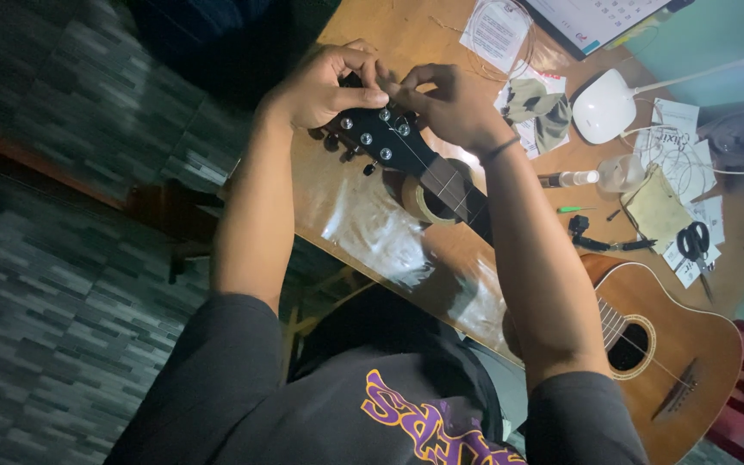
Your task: The person removes an old guitar string from the bridge of an acoustic guitar using a string winder. They then thread a new string through the bridge, pull it taut, and tie a knot to secure it. Finally, they insert the string into the tuning peg and wind it to tighten.
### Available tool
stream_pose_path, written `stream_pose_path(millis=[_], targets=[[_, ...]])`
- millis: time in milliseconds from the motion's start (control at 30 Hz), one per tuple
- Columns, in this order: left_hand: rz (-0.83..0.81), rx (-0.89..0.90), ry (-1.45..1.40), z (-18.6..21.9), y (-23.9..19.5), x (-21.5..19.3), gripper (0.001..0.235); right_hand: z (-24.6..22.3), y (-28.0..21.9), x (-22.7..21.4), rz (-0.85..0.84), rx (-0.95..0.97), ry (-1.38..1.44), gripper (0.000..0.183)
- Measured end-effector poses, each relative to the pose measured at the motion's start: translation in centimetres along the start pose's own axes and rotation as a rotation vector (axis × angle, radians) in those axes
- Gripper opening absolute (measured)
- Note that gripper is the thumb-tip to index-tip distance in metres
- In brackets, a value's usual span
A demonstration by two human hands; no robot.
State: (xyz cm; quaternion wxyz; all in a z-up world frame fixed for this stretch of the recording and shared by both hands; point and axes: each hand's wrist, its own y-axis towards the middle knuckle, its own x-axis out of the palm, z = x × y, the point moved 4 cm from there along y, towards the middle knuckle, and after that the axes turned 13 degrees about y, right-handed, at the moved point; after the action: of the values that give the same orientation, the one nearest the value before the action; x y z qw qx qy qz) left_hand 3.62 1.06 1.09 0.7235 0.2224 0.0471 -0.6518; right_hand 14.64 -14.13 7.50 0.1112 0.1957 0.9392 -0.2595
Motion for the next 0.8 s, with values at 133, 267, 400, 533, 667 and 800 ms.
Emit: stream_pose_path(millis=[133, 267, 400, 533, 667, 800], targets=[[0.006, -0.027, -0.012, -0.7, 0.1, 0.1, 0.020, -1.6, -3.0, 0.1, 0.055, -0.401, -0.190, 0.006], [-0.007, -0.065, -0.074, -1.0, 0.1, 0.4, 0.026, -1.6, -4.6, 2.5, 0.178, -0.488, -0.436, 0.015], [0.010, -0.050, -0.009, -0.6, 0.0, 0.3, 0.024, -1.6, -4.4, 4.1, 0.376, -0.539, -0.669, 0.011], [0.006, -0.027, -0.020, 0.0, 0.1, 0.1, 0.029, -1.5, -4.1, 5.0, 0.482, -0.547, -0.715, 0.018], [0.011, 0.025, 0.097, 0.2, 0.1, 0.0, 0.022, -1.2, -4.2, 4.6, 0.408, -0.510, -0.610, 0.014], [-0.030, -0.057, 0.114, 1.2, -0.1, -0.3, 0.020, -1.9, -4.9, 4.1, 0.290, -0.545, -0.225, 0.006]])
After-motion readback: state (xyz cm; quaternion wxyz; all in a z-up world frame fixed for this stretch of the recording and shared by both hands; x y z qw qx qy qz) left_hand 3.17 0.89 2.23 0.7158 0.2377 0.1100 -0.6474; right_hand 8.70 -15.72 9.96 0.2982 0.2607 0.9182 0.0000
